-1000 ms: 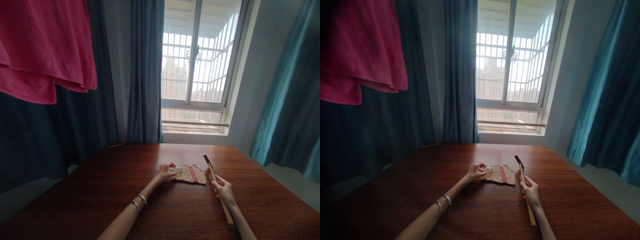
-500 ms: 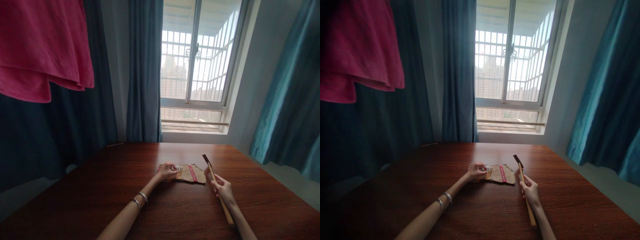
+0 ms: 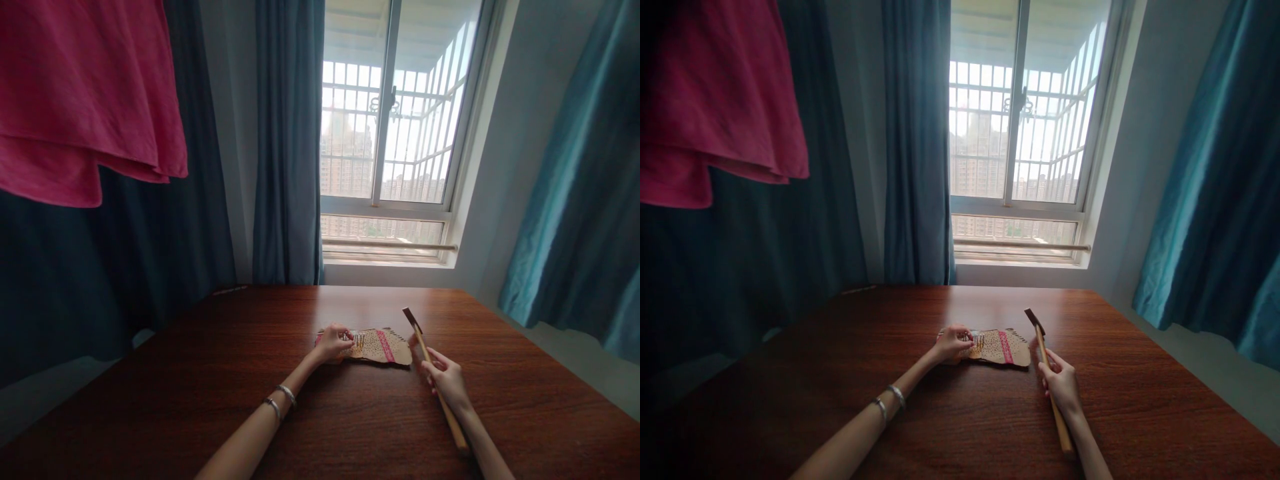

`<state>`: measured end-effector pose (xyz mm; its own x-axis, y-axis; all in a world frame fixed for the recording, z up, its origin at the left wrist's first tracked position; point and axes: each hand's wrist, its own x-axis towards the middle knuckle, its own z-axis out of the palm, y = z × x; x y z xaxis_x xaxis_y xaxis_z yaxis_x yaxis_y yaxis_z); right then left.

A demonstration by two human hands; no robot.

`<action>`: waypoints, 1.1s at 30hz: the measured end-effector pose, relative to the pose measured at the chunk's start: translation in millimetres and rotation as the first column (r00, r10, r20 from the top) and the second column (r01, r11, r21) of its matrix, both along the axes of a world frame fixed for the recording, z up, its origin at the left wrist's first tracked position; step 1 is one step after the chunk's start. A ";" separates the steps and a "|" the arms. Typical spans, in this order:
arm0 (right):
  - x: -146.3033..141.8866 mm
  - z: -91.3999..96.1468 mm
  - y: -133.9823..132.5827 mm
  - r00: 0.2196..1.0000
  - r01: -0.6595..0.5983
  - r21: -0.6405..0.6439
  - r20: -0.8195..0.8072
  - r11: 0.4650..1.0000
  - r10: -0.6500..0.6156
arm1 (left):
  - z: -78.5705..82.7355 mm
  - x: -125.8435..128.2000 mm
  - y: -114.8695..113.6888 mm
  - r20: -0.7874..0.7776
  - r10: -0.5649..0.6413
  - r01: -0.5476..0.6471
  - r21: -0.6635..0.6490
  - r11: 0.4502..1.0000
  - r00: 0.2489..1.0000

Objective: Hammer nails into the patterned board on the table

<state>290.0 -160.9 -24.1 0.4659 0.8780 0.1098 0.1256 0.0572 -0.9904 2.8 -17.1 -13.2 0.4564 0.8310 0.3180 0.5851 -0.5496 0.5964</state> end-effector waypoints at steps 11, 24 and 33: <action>-2.5 5.0 -1.0 1.000 0.001 -0.029 0.024 1.000 0.000 | -6.0 -0.9 3.2 0.046 -0.030 0.031 -0.011 0.999 0.998; -4.9 7.3 -2.7 0.999 0.001 -0.032 0.032 0.999 0.000 | 1.1 5.6 4.8 0.038 -0.048 0.049 -0.029 0.998 0.998; -6.1 10.6 -4.6 1.000 -0.006 -0.027 0.008 1.000 0.007 | 5.7 11.0 2.7 0.012 -0.054 0.054 -0.030 0.998 0.998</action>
<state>283.9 -165.5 -13.5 0.4594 0.8837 0.0895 0.1334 0.0310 -0.9906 13.8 -14.4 -7.5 0.4972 0.8148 0.2980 0.5484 -0.5613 0.6198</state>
